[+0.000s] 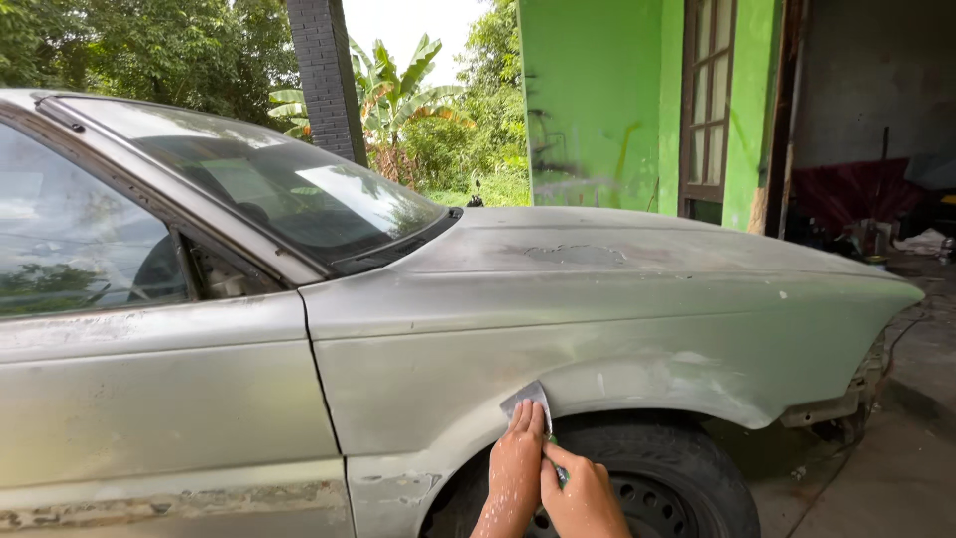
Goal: The person uses a hand scraper to remove paint and surface material from the front fender of a silver car. The scraping is performed repeatedly over the same area above the front wheel, with the person occasionally pausing to wipe the surface with their hand.
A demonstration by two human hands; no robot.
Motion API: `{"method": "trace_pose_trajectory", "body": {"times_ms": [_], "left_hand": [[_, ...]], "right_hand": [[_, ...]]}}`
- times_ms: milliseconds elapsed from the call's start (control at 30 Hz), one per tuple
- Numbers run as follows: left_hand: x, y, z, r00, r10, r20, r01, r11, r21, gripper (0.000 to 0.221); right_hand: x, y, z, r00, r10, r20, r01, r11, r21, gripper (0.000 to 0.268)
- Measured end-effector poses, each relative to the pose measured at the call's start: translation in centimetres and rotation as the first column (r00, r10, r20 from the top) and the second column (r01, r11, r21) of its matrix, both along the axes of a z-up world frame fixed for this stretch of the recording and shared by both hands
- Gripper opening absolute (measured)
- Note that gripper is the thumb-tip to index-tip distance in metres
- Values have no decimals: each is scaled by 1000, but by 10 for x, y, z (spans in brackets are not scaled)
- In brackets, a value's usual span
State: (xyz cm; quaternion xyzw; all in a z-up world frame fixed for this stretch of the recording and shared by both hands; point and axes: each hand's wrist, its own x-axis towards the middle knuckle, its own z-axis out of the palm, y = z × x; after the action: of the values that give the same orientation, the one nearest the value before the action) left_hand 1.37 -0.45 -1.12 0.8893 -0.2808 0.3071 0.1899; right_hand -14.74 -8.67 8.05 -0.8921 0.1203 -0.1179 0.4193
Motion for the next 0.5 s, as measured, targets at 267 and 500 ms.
{"method": "trace_pose_trajectory", "body": {"times_ms": [267,500], "left_hand": [[12,-94,-32,995,53,86,-54,998,9,75],[-1,-93,-17,997,55,55,-54,998,-17,74]], "right_hand": [[1,-92,-23,988,50,144,-37,995,-94,44],[-12,-82,-2,994,51,97,-47,998,-46,46]]}}
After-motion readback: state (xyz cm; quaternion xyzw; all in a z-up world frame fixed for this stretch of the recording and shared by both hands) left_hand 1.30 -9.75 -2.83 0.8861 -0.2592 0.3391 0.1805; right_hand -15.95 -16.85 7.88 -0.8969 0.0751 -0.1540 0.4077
